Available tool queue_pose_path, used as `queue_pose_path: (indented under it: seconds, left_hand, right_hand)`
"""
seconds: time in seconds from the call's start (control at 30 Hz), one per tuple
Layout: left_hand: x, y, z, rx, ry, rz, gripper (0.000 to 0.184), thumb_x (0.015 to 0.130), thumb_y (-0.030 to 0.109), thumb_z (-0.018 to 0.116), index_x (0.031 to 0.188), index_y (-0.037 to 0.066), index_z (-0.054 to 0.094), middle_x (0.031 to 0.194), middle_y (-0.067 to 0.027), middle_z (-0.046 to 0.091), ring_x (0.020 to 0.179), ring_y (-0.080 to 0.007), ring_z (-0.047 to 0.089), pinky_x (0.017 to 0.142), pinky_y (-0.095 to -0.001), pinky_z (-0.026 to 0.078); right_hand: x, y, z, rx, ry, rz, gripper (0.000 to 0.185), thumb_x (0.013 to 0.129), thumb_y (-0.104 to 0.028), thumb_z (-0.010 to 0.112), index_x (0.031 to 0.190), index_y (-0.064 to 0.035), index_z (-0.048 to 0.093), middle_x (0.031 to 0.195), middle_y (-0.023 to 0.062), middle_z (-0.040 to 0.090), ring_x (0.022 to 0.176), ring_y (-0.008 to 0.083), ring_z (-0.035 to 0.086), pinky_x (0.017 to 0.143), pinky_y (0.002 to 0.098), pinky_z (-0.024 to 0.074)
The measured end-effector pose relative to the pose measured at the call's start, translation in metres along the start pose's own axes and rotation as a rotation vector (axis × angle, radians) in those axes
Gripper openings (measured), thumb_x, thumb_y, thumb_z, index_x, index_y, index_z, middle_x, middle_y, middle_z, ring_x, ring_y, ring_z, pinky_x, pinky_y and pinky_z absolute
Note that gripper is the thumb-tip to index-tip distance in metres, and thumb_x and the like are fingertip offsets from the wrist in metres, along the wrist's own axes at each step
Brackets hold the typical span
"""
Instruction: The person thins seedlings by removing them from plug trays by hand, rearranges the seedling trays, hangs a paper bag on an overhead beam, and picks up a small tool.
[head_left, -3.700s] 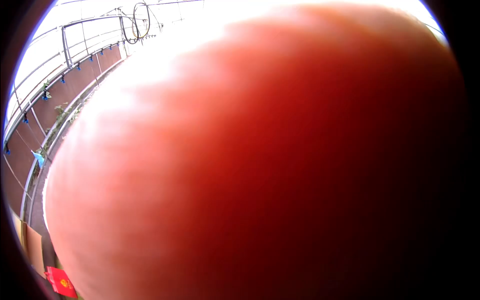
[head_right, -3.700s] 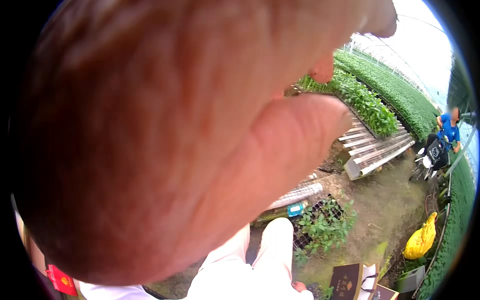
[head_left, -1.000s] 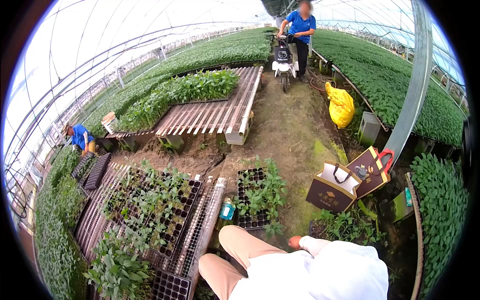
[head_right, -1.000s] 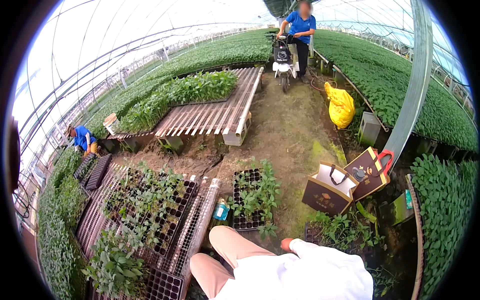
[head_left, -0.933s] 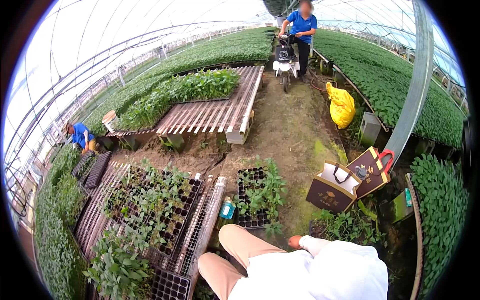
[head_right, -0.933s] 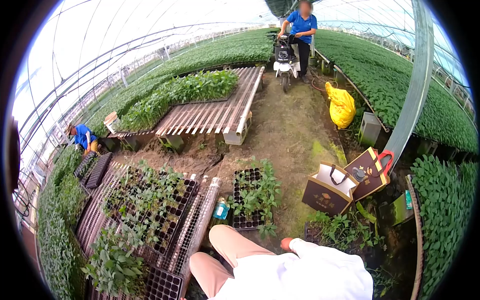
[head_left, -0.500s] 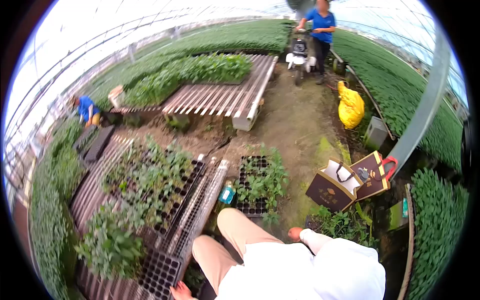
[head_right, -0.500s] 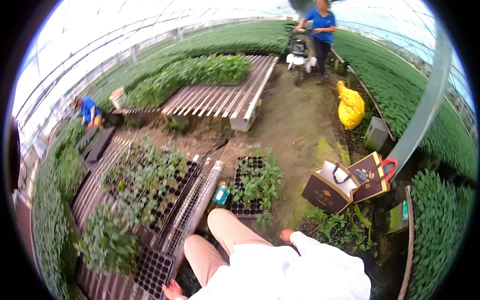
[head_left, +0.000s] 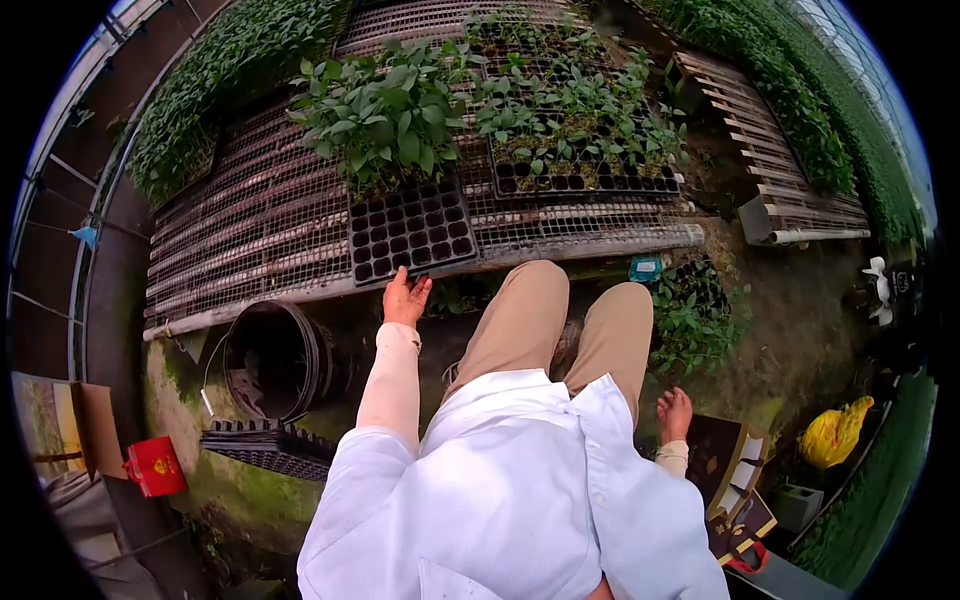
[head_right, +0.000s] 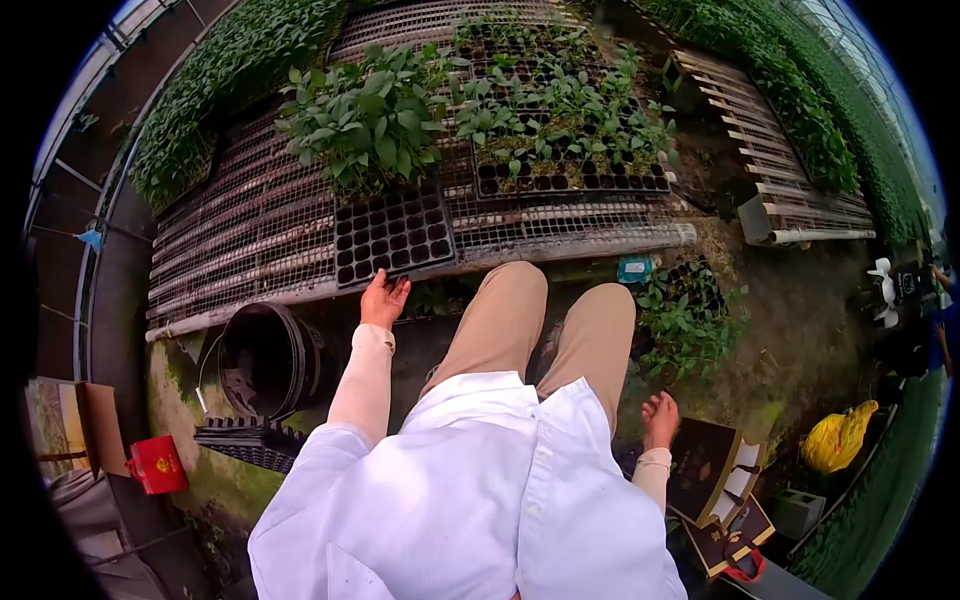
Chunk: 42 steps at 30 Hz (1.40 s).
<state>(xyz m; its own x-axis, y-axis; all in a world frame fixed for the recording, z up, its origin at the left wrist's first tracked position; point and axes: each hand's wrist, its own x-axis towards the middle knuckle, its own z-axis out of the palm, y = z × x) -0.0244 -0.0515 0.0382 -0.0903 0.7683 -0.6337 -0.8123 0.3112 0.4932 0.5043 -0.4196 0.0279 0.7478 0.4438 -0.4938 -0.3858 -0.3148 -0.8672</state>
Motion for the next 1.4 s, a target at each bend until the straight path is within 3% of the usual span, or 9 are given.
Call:
queue_pose_path:
  seconds: [0.13, 0.2, 0.3, 0.47, 0.8, 1.0, 1.13, 1.27, 1.4]
  left_hand:
    - [0.017, -0.005, -0.009, -0.016, 0.039, -0.028, 0.024, 0.097, 0.021, 0.058, 0.107, 0.002, 0.049, 0.102, -0.0149, 0.056, 0.09, -0.0305, 0.06, 0.071, -0.0407, 0.058]
    - [0.016, -0.007, -0.007, 0.032, -0.012, -0.032, 0.025, 0.098, 0.023, 0.057, 0.111, 0.003, 0.053, 0.107, -0.0171, 0.059, 0.098, -0.0318, 0.06, 0.077, -0.0414, 0.057]
    - [0.011, -0.01, -0.002, 0.052, -0.008, -0.031, 0.025, 0.097, 0.023, 0.058, 0.111, 0.003, 0.054, 0.106, -0.0159, 0.06, 0.096, -0.0306, 0.06, 0.076, -0.0409, 0.057]
    - [0.027, -0.017, -0.005, 0.101, 0.011, -0.075, 0.02, 0.097, 0.019, 0.056, 0.109, 0.002, 0.055, 0.105, -0.0153, 0.061, 0.093, -0.029, 0.061, 0.075, -0.0406, 0.057]
    - [0.045, -0.012, 0.009, 0.23, 0.043, -0.108, 0.019, 0.096, 0.015, 0.053, 0.109, 0.001, 0.051, 0.105, -0.0165, 0.056, 0.091, -0.028, 0.061, 0.074, -0.0411, 0.057]
    - [0.061, -0.003, 0.013, 0.254, 0.08, -0.17, 0.017, 0.097, 0.015, 0.053, 0.106, 0.002, 0.05, 0.098, -0.0165, 0.058, 0.089, -0.0285, 0.061, 0.072, -0.0413, 0.057]
    - [0.05, 0.006, 0.015, 0.17, 0.171, -0.128, 0.031, 0.098, 0.024, 0.056, 0.117, 0.002, 0.048, 0.111, -0.0176, 0.053, 0.092, -0.0294, 0.059, 0.076, -0.0416, 0.055]
    - [0.035, 0.016, -0.009, 0.198, 0.035, -0.178, 0.037, 0.099, 0.026, 0.052, 0.127, 0.003, 0.044, 0.117, -0.0146, 0.053, 0.092, -0.0281, 0.059, 0.075, -0.0423, 0.055]
    - [0.011, 0.027, -0.043, 0.464, 0.078, -0.151, 0.038, 0.098, 0.024, 0.054, 0.13, 0.007, 0.043, 0.117, -0.0118, 0.055, 0.092, -0.0253, 0.06, 0.074, -0.0416, 0.054]
  right_hand:
    - [-0.049, -0.132, 0.089, 0.078, -0.135, -0.331, 0.034, 0.104, -0.022, 0.043, 0.133, -0.0028, 0.048, 0.108, 0.0057, 0.061, 0.081, 0.0119, 0.06, 0.068, 0.0237, 0.0497]
    - [-0.059, -0.163, 0.121, 0.097, -0.253, -0.413, 0.033, 0.104, -0.021, 0.043, 0.132, -0.0028, 0.048, 0.11, 0.0054, 0.061, 0.083, 0.0116, 0.06, 0.072, 0.0229, 0.0488]
    - [-0.09, -0.198, 0.173, 0.109, -0.432, -0.452, 0.032, 0.104, -0.021, 0.043, 0.131, -0.0036, 0.049, 0.111, 0.0052, 0.061, 0.084, 0.0108, 0.059, 0.073, 0.0227, 0.0484]
    - [-0.12, -0.215, 0.242, 0.058, -0.732, -0.459, 0.031, 0.104, -0.02, 0.044, 0.13, -0.0037, 0.051, 0.111, 0.0048, 0.062, 0.085, 0.0088, 0.059, 0.073, 0.022, 0.0468]
    - [-0.132, -0.204, 0.293, -0.194, -0.863, -0.383, 0.034, 0.102, -0.018, 0.045, 0.132, -0.0039, 0.05, 0.107, 0.0039, 0.062, 0.08, 0.0078, 0.059, 0.07, 0.0214, 0.0479]
    - [-0.164, -0.223, 0.417, -0.608, -1.3, -0.43, 0.054, 0.098, -0.014, 0.047, 0.147, -0.0032, 0.029, 0.091, 0.0047, 0.065, 0.066, 0.0085, 0.055, 0.06, 0.0238, 0.0476]
    - [-0.189, -0.221, 0.484, -0.589, -1.328, -0.402, 0.06, 0.098, -0.016, 0.049, 0.15, -0.0036, 0.022, 0.091, 0.0058, 0.066, 0.065, 0.0096, 0.055, 0.06, 0.0248, 0.0478]
    - [-0.201, -0.222, 0.469, -0.487, -1.41, -0.381, 0.062, 0.098, -0.015, 0.049, 0.151, -0.0041, 0.02, 0.094, 0.0063, 0.066, 0.068, 0.0092, 0.055, 0.062, 0.0243, 0.0481]
    - [-0.186, -0.22, 0.417, -0.502, -1.408, -0.431, 0.061, 0.098, -0.012, 0.046, 0.151, -0.0045, 0.019, 0.093, 0.0067, 0.066, 0.066, 0.0087, 0.054, 0.062, 0.024, 0.0481]
